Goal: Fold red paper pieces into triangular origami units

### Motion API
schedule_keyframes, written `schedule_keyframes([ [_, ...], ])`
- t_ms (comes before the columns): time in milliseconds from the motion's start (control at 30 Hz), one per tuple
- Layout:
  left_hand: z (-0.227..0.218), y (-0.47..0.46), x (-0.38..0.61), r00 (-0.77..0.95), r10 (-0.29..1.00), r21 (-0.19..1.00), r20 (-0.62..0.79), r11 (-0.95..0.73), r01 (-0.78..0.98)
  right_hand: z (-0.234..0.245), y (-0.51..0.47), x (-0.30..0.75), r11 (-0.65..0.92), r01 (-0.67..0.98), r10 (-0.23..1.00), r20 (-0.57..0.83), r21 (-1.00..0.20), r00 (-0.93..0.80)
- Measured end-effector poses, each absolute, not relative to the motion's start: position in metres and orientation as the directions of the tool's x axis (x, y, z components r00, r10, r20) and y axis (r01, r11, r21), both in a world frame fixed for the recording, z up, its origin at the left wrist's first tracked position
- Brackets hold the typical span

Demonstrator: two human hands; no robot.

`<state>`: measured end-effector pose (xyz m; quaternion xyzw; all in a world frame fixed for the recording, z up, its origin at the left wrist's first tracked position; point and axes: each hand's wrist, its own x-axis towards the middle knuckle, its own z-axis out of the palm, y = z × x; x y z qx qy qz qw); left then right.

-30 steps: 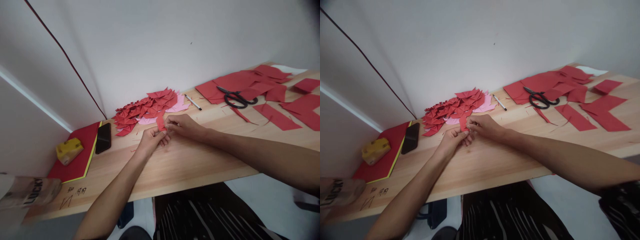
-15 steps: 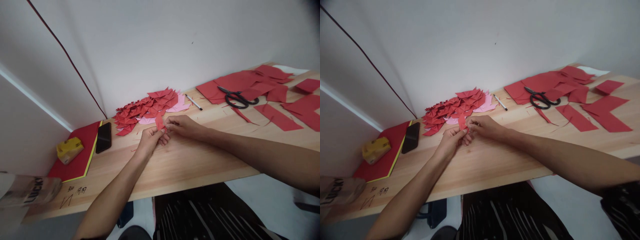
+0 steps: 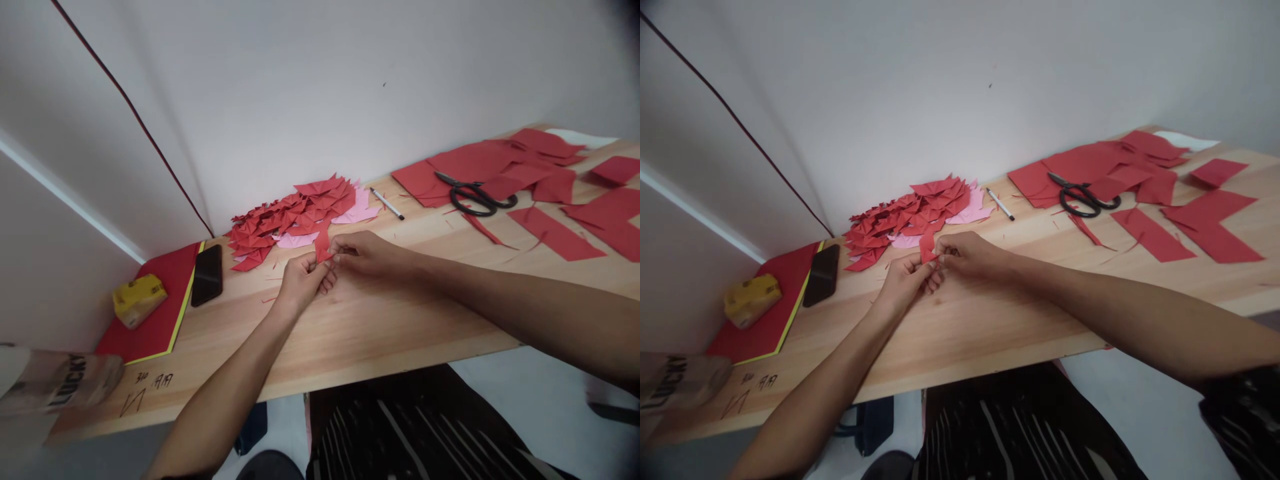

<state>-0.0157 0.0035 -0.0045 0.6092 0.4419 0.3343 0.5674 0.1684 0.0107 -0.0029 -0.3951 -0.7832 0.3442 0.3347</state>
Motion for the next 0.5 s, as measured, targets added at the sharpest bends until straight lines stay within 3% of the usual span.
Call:
schedule_keyframes([
  [267, -0.0028, 0.0043, -0.0193, 0.438, 0.894, 0.992, -0.091, 0.042, 0.119, -0.0021, 0.0163, 0.1726, 0.432, 0.339, 0.828, 0.218, -0.836, -0.517],
  [500, -0.0034, 0.0045, -0.0174, 0.387, 0.915, 0.978, -0.114, 0.035, 0.206, -0.0013, 0.0117, 0.1709, 0.392, 0.351, 0.843, 0.179, -0.850, -0.507],
])
